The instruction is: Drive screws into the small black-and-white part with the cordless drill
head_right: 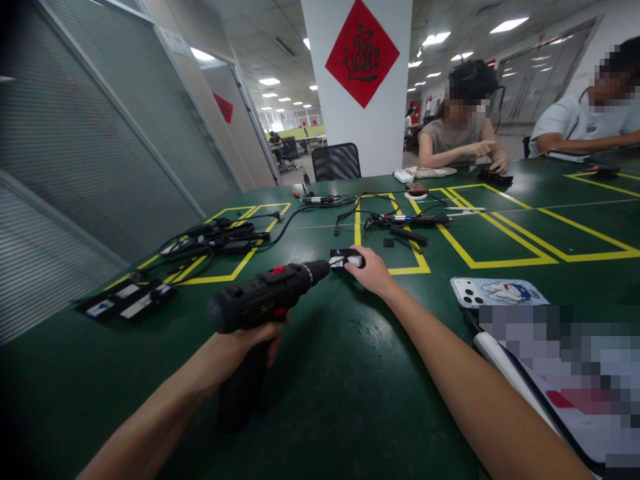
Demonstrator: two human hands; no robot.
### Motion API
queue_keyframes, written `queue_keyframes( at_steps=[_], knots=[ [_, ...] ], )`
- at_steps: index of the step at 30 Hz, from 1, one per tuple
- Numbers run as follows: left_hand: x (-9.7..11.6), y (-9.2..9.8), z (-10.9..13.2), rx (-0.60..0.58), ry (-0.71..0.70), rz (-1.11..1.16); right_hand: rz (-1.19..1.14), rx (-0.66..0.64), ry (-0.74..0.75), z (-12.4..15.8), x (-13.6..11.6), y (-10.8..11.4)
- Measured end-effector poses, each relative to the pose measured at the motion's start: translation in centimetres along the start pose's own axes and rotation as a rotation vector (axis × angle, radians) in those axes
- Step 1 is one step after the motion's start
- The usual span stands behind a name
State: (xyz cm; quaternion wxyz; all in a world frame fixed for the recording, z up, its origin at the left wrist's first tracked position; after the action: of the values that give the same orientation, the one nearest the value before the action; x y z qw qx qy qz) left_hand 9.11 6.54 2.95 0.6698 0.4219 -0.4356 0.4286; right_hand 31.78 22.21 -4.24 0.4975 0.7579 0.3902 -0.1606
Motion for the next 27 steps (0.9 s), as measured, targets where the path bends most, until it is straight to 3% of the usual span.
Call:
queue_keyframes(
  at_steps=[27],
  knots=[
    [-0.06, 0.00, 0.06, 0.022, -0.013, 0.012, 0.009, -0.003, 0.001, -0.01, -0.02, 0.04]
  ],
)
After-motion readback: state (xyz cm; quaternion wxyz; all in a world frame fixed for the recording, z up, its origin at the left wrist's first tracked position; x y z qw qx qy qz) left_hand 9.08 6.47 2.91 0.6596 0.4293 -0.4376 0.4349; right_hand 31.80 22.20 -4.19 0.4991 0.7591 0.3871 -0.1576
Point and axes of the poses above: each hand's wrist, its own z-axis away from the middle knuckle, its own y-axis out of the back of the hand, x = y × z, the point moved 4 cm from there along -z, towards the middle knuckle, and after that the axes turned 5 degrees about z, right-handed, at the moved point
